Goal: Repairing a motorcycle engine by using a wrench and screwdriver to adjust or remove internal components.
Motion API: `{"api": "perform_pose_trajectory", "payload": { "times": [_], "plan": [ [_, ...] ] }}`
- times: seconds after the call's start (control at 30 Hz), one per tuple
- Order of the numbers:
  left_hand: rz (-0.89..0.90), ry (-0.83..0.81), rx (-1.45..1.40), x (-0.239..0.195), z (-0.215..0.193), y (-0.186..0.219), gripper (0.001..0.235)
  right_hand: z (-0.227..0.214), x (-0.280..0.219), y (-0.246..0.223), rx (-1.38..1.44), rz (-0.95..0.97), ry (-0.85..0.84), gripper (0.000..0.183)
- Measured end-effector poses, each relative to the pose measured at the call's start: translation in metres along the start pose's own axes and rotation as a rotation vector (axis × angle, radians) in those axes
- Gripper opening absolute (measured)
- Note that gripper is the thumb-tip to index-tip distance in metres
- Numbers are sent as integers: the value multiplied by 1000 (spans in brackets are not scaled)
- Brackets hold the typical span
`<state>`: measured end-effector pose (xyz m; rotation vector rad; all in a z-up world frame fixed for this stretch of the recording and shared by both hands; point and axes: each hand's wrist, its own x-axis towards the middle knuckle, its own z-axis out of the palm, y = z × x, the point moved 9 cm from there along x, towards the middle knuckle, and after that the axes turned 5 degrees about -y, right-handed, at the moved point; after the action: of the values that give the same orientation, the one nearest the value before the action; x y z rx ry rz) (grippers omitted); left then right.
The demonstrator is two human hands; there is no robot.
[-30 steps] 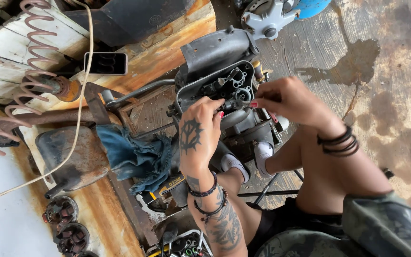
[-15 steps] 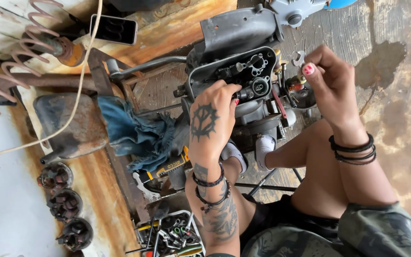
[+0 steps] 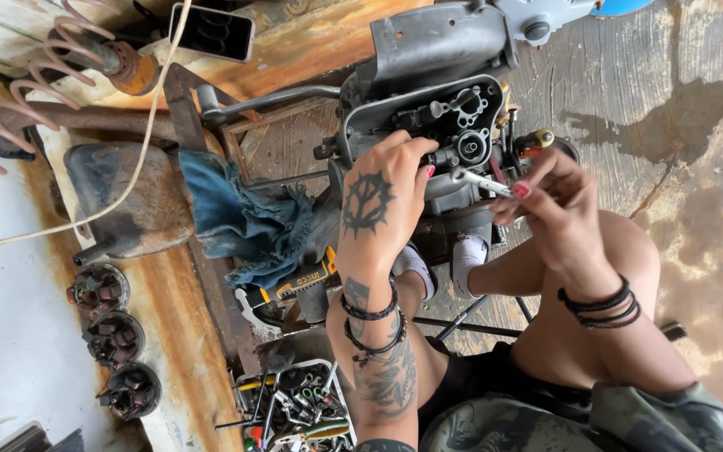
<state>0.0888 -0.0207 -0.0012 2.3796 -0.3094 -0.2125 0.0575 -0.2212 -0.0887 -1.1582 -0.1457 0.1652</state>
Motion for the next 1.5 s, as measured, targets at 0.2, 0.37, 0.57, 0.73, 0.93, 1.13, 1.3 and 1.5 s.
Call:
{"api": "perform_pose_trajectory", "payload": {
  "times": [0.2,0.37,0.57,0.73,0.93,1.13,1.3,1.5],
  "plan": [
    [3,1,25,1,4,-2,23,34,-5,17,-55,144,-61,17],
    [-11,-14,19,1,3,-2,24,40,-18,13,-132,25,-40,14],
    [-11,0,15,1,3,-3,23,34,-22,14,-232,-83,-28,10],
    [-3,11,16,3,5,-3,21,29,-19,16,-294,-75,-10,12],
    [-18,37,17,8,7,-3,19,27,-12,13,-298,-19,-33,11],
    [-29,100,38,17,9,-1,20,25,0,3,-291,93,-115,10],
    [-82,128,-40,17,7,-6,16,28,3,12,-193,146,-157,13],
    [-93,124,-70,21,16,-16,17,4,12,2,-374,187,-247,28]
  ]
}}
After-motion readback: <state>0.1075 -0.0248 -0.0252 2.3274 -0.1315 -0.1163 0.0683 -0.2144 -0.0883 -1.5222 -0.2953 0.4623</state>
